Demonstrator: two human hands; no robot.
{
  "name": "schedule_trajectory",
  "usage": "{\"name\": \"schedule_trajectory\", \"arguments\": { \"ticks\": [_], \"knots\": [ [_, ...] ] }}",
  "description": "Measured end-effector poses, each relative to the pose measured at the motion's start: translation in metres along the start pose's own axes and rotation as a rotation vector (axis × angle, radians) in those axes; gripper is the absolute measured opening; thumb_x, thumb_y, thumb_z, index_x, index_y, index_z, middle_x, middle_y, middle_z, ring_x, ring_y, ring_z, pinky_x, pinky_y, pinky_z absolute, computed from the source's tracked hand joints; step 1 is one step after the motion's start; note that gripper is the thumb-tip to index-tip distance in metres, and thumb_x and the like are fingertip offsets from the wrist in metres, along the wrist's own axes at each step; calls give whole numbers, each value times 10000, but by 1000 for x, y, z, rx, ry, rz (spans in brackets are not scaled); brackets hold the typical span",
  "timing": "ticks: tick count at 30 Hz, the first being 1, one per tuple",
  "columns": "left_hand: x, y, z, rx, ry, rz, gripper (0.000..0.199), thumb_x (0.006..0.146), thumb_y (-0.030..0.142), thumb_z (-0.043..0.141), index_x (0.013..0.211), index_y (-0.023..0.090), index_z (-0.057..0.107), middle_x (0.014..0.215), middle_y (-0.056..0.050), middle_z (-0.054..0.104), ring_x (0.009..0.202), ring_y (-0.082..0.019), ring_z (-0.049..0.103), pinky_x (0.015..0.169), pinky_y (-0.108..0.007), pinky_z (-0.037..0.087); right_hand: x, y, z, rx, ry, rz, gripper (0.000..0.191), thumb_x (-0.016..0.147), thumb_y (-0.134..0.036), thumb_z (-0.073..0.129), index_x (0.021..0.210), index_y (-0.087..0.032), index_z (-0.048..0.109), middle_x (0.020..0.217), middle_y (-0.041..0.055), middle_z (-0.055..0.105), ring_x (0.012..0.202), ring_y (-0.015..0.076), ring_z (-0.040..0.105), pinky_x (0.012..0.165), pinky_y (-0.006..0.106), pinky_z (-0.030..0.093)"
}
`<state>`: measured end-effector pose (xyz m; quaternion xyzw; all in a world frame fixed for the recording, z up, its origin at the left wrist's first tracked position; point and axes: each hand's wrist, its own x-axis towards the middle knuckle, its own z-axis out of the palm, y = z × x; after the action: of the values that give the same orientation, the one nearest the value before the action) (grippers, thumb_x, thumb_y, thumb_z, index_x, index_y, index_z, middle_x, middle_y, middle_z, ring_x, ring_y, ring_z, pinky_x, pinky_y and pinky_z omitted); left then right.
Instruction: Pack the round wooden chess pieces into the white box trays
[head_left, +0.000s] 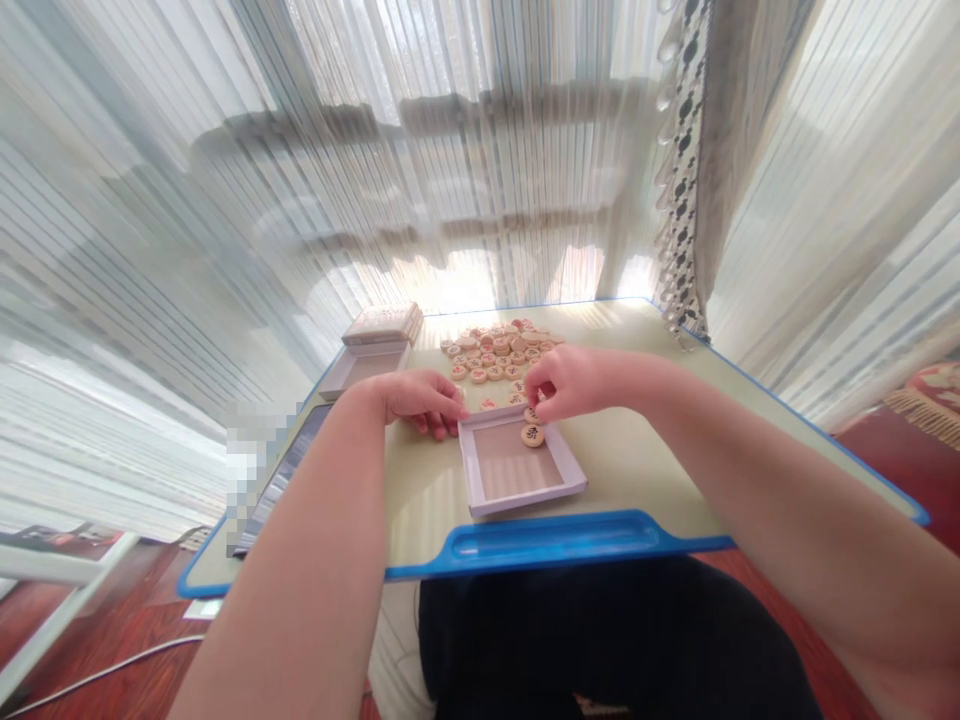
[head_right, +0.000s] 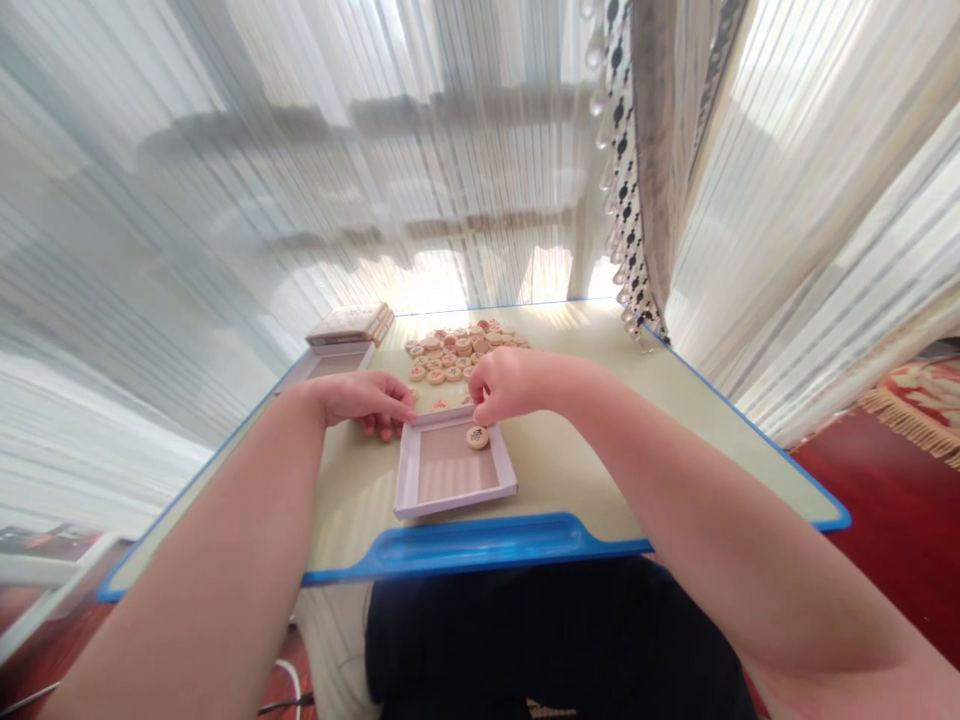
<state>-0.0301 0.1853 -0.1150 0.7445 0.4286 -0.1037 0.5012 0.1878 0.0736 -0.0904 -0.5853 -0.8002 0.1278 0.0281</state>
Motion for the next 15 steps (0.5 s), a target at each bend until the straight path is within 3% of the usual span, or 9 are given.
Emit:
{"name": "schedule_trajectory", "arguments": {
  "ticks": [10, 15],
  "knots": [
    [-2, 1, 1, 9, 17, 0, 327, 599, 462, 721, 664, 173, 582, 622, -5, 646, 561, -93, 600, 447, -159, 396, -2, -12, 3, -16, -105, -80, 230, 638, -352, 643, 839, -257, 706, 770, -2, 630, 628, 120, 534, 526, 226, 354],
    [-2, 1, 1, 11, 23, -4, 340, 596, 468, 722, 666, 170, 575, 624, -10, 648, 562, -98, 601, 452, -162, 399, -4, -17, 5, -55, -149, -75, 203, 650, -273, 615, 836, -253, 694, 749, -7, 627, 608, 115, 524, 516, 224, 343]
  ]
}}
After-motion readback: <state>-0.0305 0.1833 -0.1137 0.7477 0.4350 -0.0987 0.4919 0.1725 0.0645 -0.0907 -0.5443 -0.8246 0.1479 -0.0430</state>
